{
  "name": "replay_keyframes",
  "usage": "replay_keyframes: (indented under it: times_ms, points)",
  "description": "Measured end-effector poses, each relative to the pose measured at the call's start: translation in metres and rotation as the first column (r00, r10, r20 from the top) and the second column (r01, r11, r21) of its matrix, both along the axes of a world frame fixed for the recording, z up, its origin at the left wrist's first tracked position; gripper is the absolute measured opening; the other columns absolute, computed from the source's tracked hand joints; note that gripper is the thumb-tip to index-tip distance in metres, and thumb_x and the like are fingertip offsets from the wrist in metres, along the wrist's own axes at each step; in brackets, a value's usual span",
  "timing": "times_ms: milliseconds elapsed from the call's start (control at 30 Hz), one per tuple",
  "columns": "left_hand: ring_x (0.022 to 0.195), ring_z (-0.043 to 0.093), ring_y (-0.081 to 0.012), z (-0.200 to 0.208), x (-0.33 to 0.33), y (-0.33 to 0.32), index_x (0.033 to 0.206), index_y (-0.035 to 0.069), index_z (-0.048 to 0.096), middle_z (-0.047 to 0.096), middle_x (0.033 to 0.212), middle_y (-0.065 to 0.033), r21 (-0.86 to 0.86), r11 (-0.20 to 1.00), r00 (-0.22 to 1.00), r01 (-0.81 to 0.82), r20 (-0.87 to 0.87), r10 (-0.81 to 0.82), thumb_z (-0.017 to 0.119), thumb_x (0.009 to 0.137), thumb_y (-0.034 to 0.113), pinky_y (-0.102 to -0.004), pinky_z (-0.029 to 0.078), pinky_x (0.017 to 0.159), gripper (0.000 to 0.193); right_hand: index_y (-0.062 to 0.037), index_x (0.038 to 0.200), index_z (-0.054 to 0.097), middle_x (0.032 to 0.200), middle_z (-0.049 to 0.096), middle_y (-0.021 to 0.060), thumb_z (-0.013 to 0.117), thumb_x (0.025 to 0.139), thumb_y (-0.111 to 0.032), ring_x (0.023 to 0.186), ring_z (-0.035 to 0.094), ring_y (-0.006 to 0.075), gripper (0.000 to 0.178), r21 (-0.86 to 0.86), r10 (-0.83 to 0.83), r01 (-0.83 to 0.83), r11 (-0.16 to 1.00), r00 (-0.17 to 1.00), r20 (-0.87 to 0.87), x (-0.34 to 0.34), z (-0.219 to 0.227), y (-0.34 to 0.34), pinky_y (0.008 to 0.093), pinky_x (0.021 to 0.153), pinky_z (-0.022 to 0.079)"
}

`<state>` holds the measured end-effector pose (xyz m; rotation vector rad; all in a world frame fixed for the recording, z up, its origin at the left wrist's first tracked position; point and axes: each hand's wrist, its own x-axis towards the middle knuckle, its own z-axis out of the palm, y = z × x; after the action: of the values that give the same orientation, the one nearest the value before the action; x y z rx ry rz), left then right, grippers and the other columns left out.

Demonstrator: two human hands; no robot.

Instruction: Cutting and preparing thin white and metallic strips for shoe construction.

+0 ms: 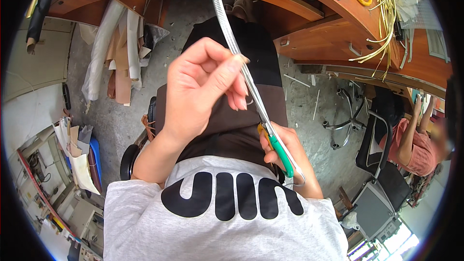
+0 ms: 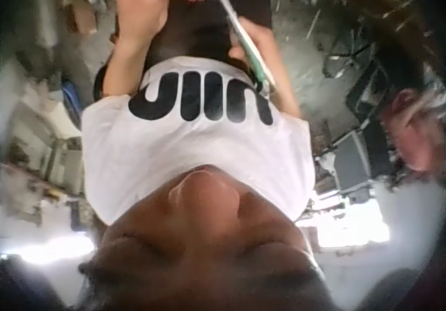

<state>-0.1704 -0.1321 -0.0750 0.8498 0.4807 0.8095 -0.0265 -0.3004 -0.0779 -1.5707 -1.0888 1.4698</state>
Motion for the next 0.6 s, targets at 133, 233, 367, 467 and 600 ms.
replay_keyframes:
  times_ms: [133, 233, 367, 467, 600]
  points:
    - [0.053, 0.059, -0.0125, 0.003, 0.000, -0.005, 0.092, -0.003, 0.054, 0.060, 0.068, -0.0093, -0.046, 0.998, 0.999, 0.040, -0.004, -0.040, 0.054, 0.092, 0.009, -0.0206, 0.047, 0.047, 0.012, -0.0025, 0.074, 0.044, 0.063, 0.040, 0.0039, 0.079, 0.066, -0.033, 0.055, 0.036, 0.0177, 0.047, -0.001, -0.036, 0.036, 0.999, 0.999, -0.039, -0.002, 0.005, 0.005, 0.0290, 0.051, 0.032]
    - [0.051, 0.057, -0.0106, 0.005, 0.001, -0.001, 0.093, -0.003, 0.056, 0.059, 0.065, -0.0080, -0.129, 0.990, 0.998, 0.061, 0.019, -0.059, 0.054, 0.092, 0.011, -0.0201, 0.046, 0.046, 0.015, -0.0029, 0.074, 0.044, 0.063, 0.040, 0.0033, 0.080, 0.065, -0.032, 0.056, 0.036, 0.0154, 0.047, -0.006, -0.013, 0.013, 1.000, 1.000, -0.003, 0.002, 0.005, 0.003, 0.0288, 0.051, 0.032]
    - [0.047, 0.054, -0.0089, 0.001, 0.000, 0.016, 0.088, -0.003, 0.057, 0.058, 0.061, -0.0059, -0.075, 0.997, 1.000, 0.000, 0.006, 0.001, 0.056, 0.091, 0.013, -0.0188, 0.043, 0.044, 0.016, -0.0037, 0.073, 0.044, 0.063, 0.041, 0.0029, 0.080, 0.064, -0.033, 0.057, 0.036, 0.0128, 0.047, -0.033, 0.010, -0.010, 0.999, 1.000, 0.000, 0.004, 0.007, 0.000, 0.0284, 0.051, 0.033]
    - [0.048, 0.055, -0.0094, 0.002, 0.002, 0.007, 0.085, -0.003, 0.056, 0.059, 0.062, -0.0069, -0.060, 0.998, 1.000, 0.014, -0.025, -0.015, 0.056, 0.091, 0.011, -0.0192, 0.044, 0.044, 0.015, -0.0044, 0.076, 0.046, 0.064, 0.042, 0.0003, 0.073, 0.063, -0.050, 0.055, 0.038, 0.0111, 0.054, -0.046, -0.047, 0.045, 0.998, 0.997, -0.059, -0.002, 0.000, -0.002, 0.0257, 0.050, 0.031]
    - [0.049, 0.055, -0.0099, 0.002, 0.002, 0.004, 0.086, -0.003, 0.056, 0.059, 0.063, -0.0078, -0.076, 0.997, 1.000, 0.004, -0.028, -0.006, 0.057, 0.091, 0.011, -0.0196, 0.044, 0.045, 0.015, -0.0047, 0.081, 0.048, 0.065, 0.044, -0.0021, 0.065, 0.063, -0.066, 0.054, 0.039, 0.0091, 0.066, -0.041, -0.090, 0.087, 0.995, 0.992, -0.088, -0.003, 0.000, 0.001, 0.0233, 0.049, 0.029]
